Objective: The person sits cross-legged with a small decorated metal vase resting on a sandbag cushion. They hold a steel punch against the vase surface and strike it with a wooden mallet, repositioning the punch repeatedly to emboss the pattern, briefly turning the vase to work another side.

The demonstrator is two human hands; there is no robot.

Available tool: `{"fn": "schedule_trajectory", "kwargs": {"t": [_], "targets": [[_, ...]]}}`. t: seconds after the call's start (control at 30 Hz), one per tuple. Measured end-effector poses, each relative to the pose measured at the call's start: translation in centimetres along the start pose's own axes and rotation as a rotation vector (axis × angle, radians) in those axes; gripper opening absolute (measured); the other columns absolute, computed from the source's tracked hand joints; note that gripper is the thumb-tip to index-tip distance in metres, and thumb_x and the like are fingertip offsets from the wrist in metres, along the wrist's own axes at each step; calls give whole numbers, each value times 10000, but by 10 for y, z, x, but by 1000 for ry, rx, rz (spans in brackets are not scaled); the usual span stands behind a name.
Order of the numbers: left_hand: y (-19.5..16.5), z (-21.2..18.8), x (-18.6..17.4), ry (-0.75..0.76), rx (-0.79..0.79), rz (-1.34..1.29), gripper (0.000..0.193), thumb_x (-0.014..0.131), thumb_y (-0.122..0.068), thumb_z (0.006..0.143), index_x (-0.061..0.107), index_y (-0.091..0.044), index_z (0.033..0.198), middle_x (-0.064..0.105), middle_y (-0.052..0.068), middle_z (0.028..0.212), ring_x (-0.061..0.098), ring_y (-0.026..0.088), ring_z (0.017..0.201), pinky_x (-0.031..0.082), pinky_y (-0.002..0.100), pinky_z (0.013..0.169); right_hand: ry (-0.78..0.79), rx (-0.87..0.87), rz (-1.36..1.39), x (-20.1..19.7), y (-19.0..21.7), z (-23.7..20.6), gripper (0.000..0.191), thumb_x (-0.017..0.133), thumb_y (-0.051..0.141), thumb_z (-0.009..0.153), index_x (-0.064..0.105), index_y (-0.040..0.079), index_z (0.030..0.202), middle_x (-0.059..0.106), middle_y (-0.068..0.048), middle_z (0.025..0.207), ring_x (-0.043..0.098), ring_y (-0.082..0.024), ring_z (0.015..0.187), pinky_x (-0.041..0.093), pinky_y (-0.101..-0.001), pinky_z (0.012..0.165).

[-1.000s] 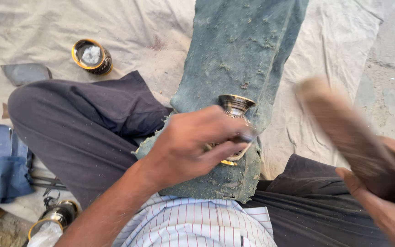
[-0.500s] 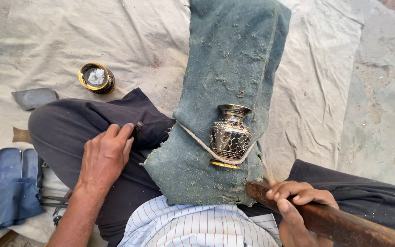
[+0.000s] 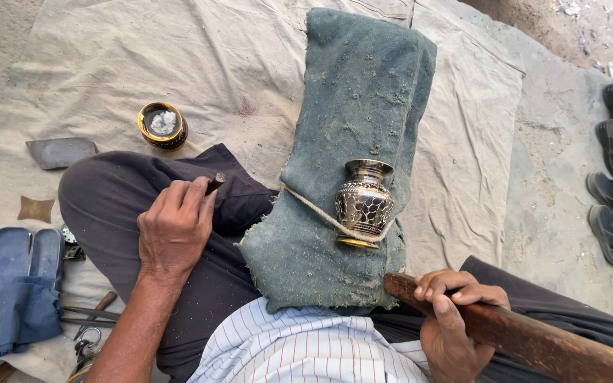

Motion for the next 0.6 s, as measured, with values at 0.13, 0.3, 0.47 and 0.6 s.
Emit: {"fn": "schedule_trajectory", "kwargs": {"t": [0.13, 0.3, 0.47, 0.6], "targets": [[10, -8, -5, -2, -24, -21, 255, 786, -157, 943, 694, -32, 1145, 638, 74, 889, 697, 226, 790, 599, 353, 646, 34, 3, -22, 10, 5, -7, 202, 667, -41, 1014, 522, 65, 1106, 628, -164, 902, 645, -250, 887, 549, -459, 970], [18, -15, -10, -17, -55, -23, 249, 783, -159, 948, 692, -31, 1141, 641, 82, 895, 705, 243, 784, 601, 374, 655, 114, -10, -48, 22, 7, -11, 230, 681, -46, 988, 511, 69, 1092, 627, -154, 920, 645, -227, 902, 553, -436, 947], [18, -18, -25, -37, -155, 80, 238, 790, -154, 939, 697, -31, 1120, 661, 107, 913, 720, 280, 775, 594, 393, 654, 168, -11, -1, 22, 8, -13, 272, 690, -45, 971, 512, 72, 1140, 637, -170, 993, 661, -238, 955, 572, -444, 979], [6, -19, -41, -154, -325, -190, 237, 808, -100, 914, 703, -19, 1111, 725, 107, 964, 739, 218, 793, 601, 341, 673, 158, 1, -7, 7, 8, -16, 284, 696, -50, 966, 503, 62, 1141, 658, -224, 1050, 673, -262, 988, 582, -443, 971]]}}
Point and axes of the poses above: each hand's wrist, its own z-axis towards the middle knuckle, its own x-axis out of the palm, y = z × x, the point moved 7 cm from there along z, towards the middle knuckle
